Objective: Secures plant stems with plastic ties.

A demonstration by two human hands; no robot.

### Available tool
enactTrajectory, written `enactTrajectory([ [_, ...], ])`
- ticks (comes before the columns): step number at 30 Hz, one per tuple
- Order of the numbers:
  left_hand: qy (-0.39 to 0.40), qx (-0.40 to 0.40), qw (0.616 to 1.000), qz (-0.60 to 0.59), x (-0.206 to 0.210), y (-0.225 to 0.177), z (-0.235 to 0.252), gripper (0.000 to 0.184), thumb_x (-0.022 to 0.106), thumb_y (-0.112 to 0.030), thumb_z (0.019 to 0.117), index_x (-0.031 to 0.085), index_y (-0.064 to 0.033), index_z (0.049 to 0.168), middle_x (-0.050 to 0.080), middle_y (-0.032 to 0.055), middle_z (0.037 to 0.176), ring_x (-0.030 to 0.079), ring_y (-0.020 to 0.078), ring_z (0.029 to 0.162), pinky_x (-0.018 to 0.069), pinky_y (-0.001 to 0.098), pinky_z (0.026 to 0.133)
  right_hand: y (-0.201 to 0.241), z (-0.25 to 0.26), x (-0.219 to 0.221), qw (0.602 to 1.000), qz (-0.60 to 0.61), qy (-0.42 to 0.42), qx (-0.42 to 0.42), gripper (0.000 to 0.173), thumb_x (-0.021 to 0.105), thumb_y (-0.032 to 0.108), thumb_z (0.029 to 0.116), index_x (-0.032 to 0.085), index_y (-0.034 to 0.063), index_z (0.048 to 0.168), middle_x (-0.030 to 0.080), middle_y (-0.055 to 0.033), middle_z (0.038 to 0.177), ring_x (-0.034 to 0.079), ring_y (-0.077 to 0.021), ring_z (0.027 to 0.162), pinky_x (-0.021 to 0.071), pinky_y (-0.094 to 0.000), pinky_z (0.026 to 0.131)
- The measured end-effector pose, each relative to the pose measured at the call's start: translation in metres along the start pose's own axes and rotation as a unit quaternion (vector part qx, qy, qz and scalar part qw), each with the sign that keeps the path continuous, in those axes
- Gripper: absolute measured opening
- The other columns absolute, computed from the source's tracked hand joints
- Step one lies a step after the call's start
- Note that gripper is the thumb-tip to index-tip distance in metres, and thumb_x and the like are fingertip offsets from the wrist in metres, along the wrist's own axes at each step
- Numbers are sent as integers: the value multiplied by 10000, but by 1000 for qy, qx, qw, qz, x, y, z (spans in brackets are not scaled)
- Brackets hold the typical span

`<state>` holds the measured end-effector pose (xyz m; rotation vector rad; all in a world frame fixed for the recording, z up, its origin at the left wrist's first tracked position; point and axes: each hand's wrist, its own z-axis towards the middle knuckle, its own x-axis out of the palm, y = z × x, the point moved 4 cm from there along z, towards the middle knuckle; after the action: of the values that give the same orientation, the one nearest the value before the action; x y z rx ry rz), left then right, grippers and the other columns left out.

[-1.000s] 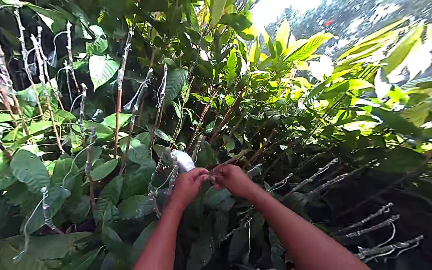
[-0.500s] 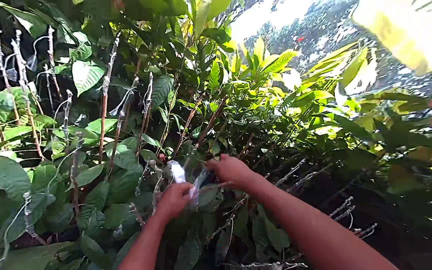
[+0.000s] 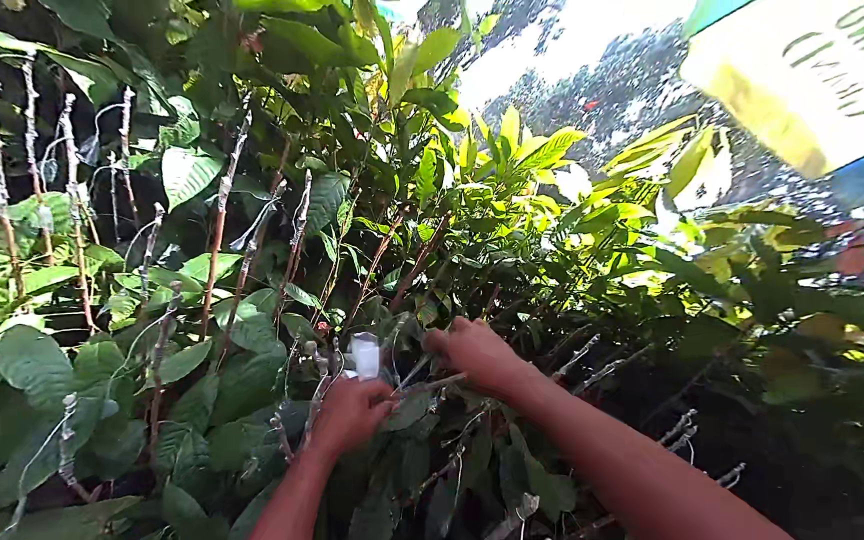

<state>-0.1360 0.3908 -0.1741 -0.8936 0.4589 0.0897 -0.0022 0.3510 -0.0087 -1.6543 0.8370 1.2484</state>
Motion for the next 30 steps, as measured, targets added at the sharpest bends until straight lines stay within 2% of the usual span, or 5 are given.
enactTrajectory([
  [5,-83,-17,987,-134,1,-17,-1,201,700,-74,900,725,41,1062,737,139,969,708,193,874,570,402,854,89,-26,20,993,49,39,-100,248,582,141,1035,663,22,1237,718,-207,1046,707,-390,981,555,-589,861],
  [15,-112,-18,992,-54,-15,-5,-2,179,689,-198,941,758,-61,1034,735,71,901,663,162,716,560,395,729,6,-20,35,994,-94,13,56,268,495,124,1053,641,49,1264,706,-196,1123,619,-396,1179,419,-556,1054],
  [20,-72,-77,984,-144,-2,-33,-3,151,660,-36,949,710,48,1065,714,132,983,689,151,794,585,323,766,86,-43,47,994,2,-46,-95,203,588,88,1006,666,7,1175,721,-205,895,730,-399,861,577,-566,772],
  [24,-3,13,1000,-17,20,-30,-12,233,674,-185,958,742,-3,1088,744,185,973,726,333,917,559,564,884,25,-13,2,979,182,87,-39,358,504,159,1074,558,59,1413,660,-153,1299,673,-244,1072,548,-439,910],
  [30,-145,-35,983,-111,-15,-12,-11,138,690,-108,928,737,-19,1023,739,88,928,703,137,728,610,345,726,18,-22,41,997,-53,35,40,272,583,185,1023,669,92,1263,713,-193,1127,625,-412,1165,401,-614,1064],
])
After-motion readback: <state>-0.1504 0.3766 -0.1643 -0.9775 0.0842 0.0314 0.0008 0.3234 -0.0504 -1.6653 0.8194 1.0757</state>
